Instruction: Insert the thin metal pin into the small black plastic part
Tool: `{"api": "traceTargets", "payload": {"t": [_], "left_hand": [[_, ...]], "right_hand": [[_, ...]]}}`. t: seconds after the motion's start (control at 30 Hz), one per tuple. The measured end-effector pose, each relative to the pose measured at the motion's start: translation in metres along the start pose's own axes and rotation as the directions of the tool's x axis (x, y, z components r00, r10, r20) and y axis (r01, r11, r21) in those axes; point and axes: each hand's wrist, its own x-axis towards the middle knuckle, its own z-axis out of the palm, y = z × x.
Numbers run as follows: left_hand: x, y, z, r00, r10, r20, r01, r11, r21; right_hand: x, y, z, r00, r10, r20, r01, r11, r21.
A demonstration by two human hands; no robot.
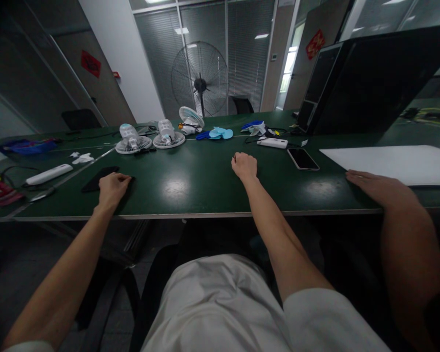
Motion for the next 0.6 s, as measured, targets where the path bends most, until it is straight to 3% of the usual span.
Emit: {"api": "traceTargets", "payload": {"t": [0.17,0.43,0.6], "left_hand": [[-0.001,0.004,-0.006,0.999,-0.015,0.031,0.014,1.0,0.021],[-0.009,0.018,-0.008,0.988,0.115,0.1,-0.13,0.98,0.153],[-0.009,0.018,-0.006,0.983,0.13,0.13,-0.151,0.975,0.166]], "right_hand": [[0.0,-0.001,0.001,1.0,0.02,0.004,-0.02,1.0,-0.003],[0.001,0.002,0.0,1.0,0.0,0.011,0.0,0.999,0.042],[0.002,0.002,-0.001,1.0,-0.015,0.021,0.013,0.996,0.092]]}}
